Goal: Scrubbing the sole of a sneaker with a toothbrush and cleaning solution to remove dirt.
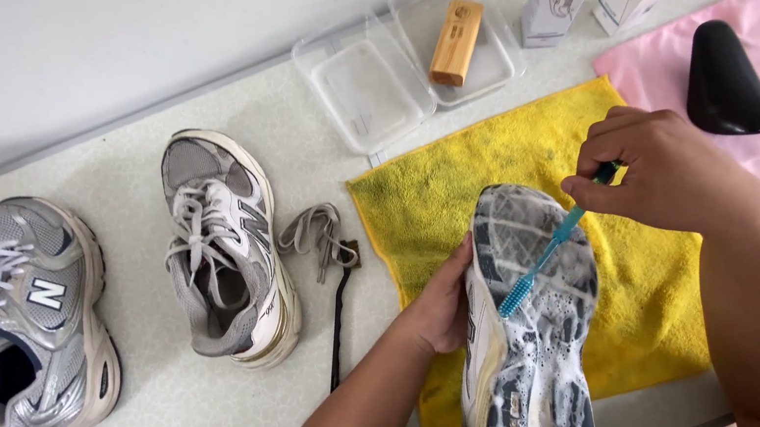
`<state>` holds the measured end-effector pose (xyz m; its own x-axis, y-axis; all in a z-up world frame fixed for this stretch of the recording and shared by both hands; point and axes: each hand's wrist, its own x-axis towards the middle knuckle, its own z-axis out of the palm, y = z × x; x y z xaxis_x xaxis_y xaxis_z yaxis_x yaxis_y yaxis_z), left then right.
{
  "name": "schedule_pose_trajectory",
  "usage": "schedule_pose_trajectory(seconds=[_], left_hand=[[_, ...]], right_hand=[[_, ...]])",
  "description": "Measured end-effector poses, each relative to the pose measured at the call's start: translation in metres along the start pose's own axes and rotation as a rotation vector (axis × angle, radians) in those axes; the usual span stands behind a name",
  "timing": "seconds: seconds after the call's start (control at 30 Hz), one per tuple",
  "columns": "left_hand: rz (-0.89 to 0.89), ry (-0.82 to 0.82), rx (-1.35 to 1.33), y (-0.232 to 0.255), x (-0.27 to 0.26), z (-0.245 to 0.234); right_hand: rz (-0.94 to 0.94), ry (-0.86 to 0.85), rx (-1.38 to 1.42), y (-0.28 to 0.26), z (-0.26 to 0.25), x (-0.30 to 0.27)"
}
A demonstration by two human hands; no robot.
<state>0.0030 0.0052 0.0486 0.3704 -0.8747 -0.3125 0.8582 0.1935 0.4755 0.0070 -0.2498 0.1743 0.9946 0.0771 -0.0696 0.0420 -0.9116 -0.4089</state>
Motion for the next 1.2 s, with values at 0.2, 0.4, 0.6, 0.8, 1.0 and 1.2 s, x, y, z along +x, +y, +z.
schedule_pose_trajectory(seconds=[0.2, 0.4, 0.6, 0.8, 1.0, 1.2], left_hand=[[-0.036, 0.066, 0.016, 0.003, -0.001, 0.005], [0.014, -0.07, -0.065, -0.011, 0.005, -0.015], [0.056, -0.127, -0.082, -0.02, 0.012, -0.029], [0.034, -0.094, -0.074, -0.013, 0.009, -0.019], [0.012, -0.071, -0.053, -0.016, 0.011, -0.026], [0.023, -0.054, -0.032, -0.016, 0.01, -0.024]], right_hand=[[-0.021, 0.007, 0.002, 0.005, -0.003, 0.001], [-0.019, -0.035, -0.032, 0.002, -0.003, 0.002], [-0.071, -0.03, -0.022, 0.004, 0.001, 0.003], [-0.098, 0.179, -0.162, 0.026, 0.008, 0.006], [-0.11, 0.235, -0.132, 0.049, 0.013, 0.003], [-0.162, 0.01, 0.074, 0.009, 0.012, -0.002]])
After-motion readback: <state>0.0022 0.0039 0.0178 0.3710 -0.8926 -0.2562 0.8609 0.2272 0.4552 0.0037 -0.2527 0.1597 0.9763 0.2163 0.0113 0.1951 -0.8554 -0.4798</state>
